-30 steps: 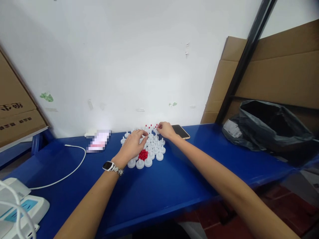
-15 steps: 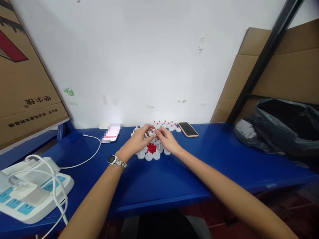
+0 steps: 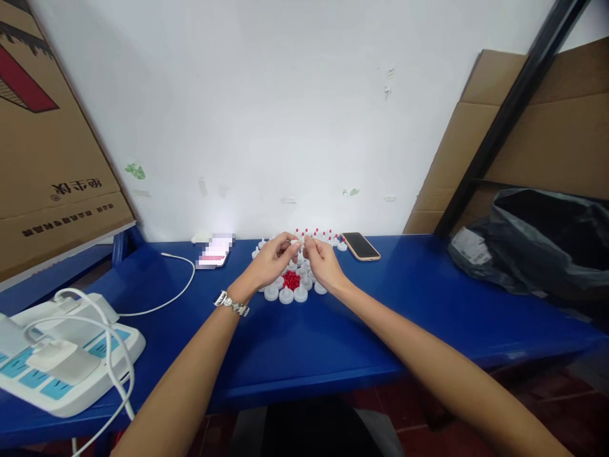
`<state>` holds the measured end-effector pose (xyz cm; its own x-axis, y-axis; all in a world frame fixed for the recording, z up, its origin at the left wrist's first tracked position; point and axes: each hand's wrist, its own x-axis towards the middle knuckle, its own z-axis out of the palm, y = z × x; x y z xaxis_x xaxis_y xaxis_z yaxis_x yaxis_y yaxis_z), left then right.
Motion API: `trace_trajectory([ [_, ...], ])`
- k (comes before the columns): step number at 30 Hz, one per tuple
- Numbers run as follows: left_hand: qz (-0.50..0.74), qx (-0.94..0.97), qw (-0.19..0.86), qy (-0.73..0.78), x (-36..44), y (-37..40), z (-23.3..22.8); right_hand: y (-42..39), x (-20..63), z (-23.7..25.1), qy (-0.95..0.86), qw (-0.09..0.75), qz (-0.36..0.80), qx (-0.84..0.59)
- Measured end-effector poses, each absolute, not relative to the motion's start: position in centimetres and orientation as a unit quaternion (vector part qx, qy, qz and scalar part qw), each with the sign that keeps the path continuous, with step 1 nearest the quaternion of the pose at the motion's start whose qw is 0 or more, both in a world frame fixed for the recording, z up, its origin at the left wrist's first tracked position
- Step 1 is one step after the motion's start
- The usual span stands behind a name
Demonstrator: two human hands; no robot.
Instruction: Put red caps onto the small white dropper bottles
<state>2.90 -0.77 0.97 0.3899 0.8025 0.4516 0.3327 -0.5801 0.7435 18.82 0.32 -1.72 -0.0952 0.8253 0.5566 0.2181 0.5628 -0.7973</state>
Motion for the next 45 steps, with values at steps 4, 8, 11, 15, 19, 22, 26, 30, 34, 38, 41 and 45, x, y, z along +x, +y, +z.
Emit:
trace_trajectory([
  [4,0.43,0.729,0.337,0.414,1.3,0.2,0.9,0.2,19.2,-1.2,-0.693,0.558,0.258,-0.376],
  [8,0.439,0.745,0.268,0.424,-0.2,0.9,0.8,0.6,20.0,-1.3,-0.767,0.473,0.206,-0.382],
  [11,0.411,0.77,0.217,0.437,-0.4,0.9,0.6,0.7,20.4,-1.5,-0.812,0.404,0.161,-0.388],
  [15,0.389,0.785,0.187,0.444,-0.2,0.6,0.5,0.9,20.8,-1.4,-0.782,0.434,0.204,-0.397],
  [19,0.388,0.792,0.185,0.433,0.8,0.3,0.4,1.3,20.9,-1.4,-0.749,0.487,0.274,-0.356],
  [22,0.392,0.796,0.188,0.421,1.9,0.0,0.2,1.8,21.2,-1.2,-0.733,0.506,0.318,-0.325],
  [26,0.394,0.796,0.179,0.423,3.0,-0.3,0.1,3.0,22.7,-0.8,-0.705,0.546,0.288,-0.35],
  [30,0.371,0.808,0.141,0.436,3.3,-0.3,-0.2,4.6,25.2,-1.1,-0.695,0.53,0.162,-0.458],
  [34,0.359,0.822,0.123,0.424,3.7,-0.1,-0.5,5.9,26.8,-2.3,-0.697,0.453,0.096,-0.547],
  [38,0.354,0.83,0.125,0.413,4.5,0.5,-0.5,6.8,26.9,-3.5,-0.719,0.377,0.098,-0.576],
  [41,0.349,0.834,0.125,0.409,5.2,1.3,-0.3,7.3,26.8,-4.0,-0.73,0.372,0.118,-0.561],
  [45,0.332,0.844,0.122,0.403,6.2,2.7,-0.5,7.8,27.0,-4.2,-0.732,0.385,0.125,-0.548],
])
